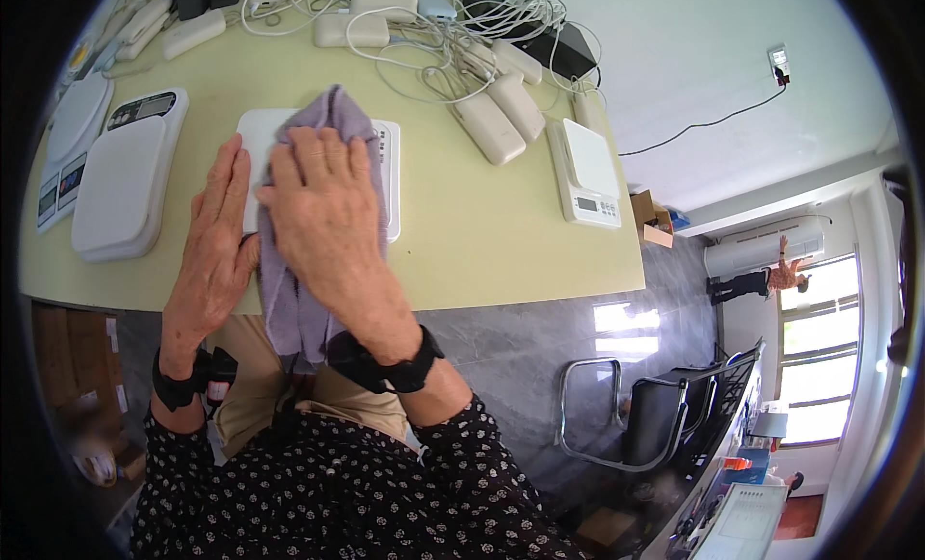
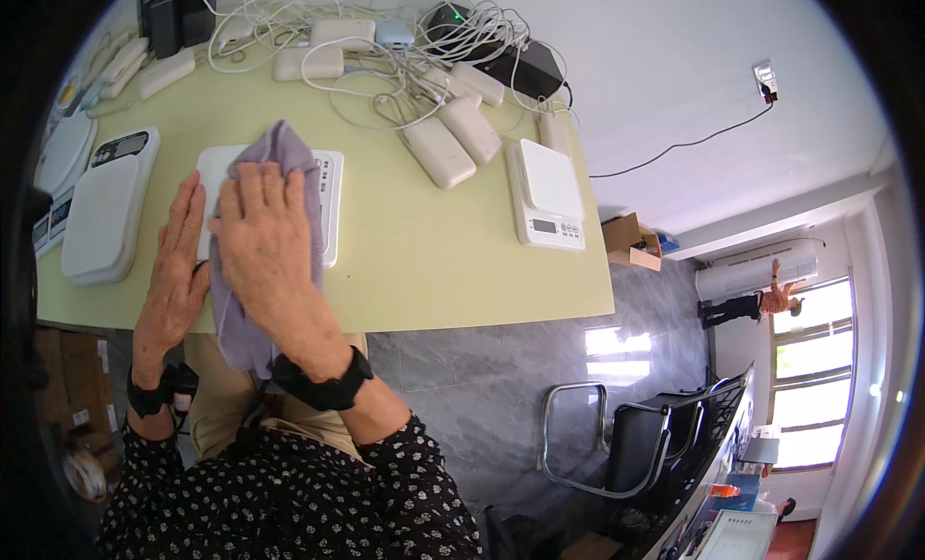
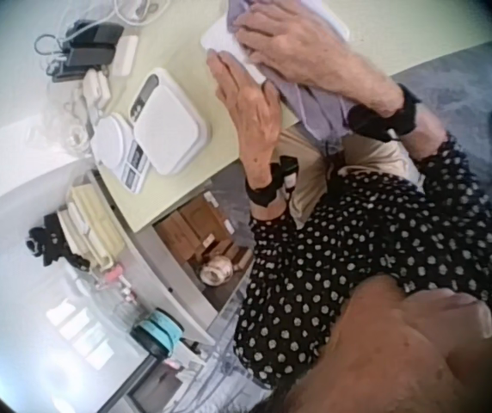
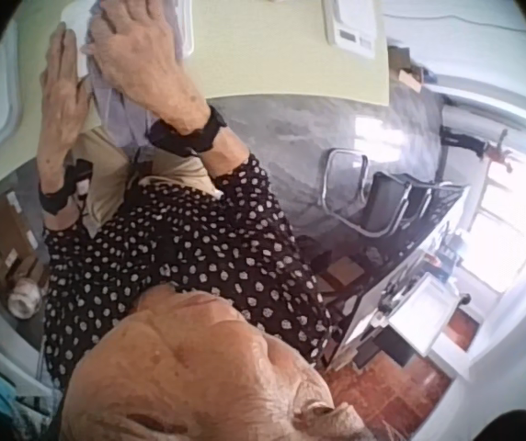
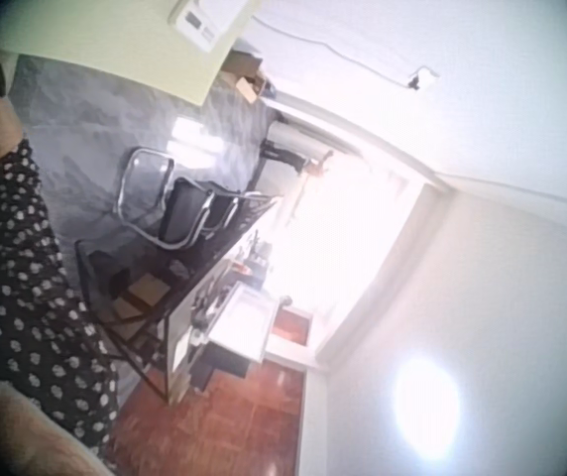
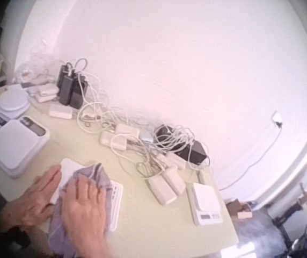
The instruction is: The person wipes a white digital scale with a purple cloth. They clean the top surface, sides, and bottom of the scale, turning it over to reach all areas. The scale is handled one at a time and remains on the table throughout.
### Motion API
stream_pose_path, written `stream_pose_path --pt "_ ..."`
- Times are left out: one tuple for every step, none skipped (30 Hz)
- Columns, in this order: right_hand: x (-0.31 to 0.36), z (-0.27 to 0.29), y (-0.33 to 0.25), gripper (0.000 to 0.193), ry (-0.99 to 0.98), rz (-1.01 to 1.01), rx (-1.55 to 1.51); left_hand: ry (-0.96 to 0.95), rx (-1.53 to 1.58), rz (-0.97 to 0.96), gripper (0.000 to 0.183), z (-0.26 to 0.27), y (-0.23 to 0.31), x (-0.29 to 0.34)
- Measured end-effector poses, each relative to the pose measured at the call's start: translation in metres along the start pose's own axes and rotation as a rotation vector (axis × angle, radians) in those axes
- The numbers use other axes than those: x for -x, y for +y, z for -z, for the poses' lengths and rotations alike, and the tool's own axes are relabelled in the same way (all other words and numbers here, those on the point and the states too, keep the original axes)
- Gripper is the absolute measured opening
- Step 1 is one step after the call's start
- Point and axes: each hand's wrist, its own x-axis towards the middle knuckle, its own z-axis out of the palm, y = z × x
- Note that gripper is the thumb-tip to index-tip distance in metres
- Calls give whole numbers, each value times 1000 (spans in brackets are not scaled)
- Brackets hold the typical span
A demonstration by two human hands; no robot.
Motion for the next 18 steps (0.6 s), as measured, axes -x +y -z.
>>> stream_pose_path --pt "-2 -3 -4 35 3 15 31 10 2 -5 73 0 0 0" --pt "-2 -5 -7 35 -2 25 10 10 9 3 72 -1 -1 -1" --pt "0 -5 -11 35 -7 37 -9 8 16 11 71 -1 -2 -1" --pt "2 -5 -14 35 -12 46 -29 0 29 30 70 -1 -2 -2" --pt "6 -2 -14 35 -35 44 -52 5 19 -1 69 -1 -3 -2" --pt "10 2 -14 35 -33 43 -79 9 16 -22 68 0 -3 -2" --pt "15 6 -13 36 -33 43 -106 13 14 -41 67 1 -3 -2" --pt "19 10 -11 36 -33 43 -134 8 -1 -33 69 1 -3 -2" --pt "22 13 -8 35 -27 31 -125 2 -15 -25 70 2 -2 -2" --pt "24 16 -3 35 -21 20 -116 -4 -28 -17 72 2 -1 -2" --pt "27 19 2 35 -17 9 -107 -17 0 16 74 2 0 -3" --pt "28 23 8 34 -6 -23 -86 -30 26 52 76 1 1 -3" --pt "26 24 15 33 6 -50 -76 -36 40 104 79 1 2 -3" --pt "23 24 21 32 18 -73 -77 -24 36 73 80 2 2 -3" --pt "19 24 27 32 4 -99 -114 -11 25 55 80 1 3 -3" --pt "14 23 34 31 -11 -125 -151 0 12 35 81 1 3 -4" --pt "7 20 40 32 16 -88 -87 12 16 34 79 1 4 -4" --pt "1 19 46 34 -14 -100 -105 1 12 36 80 1 4 -5"
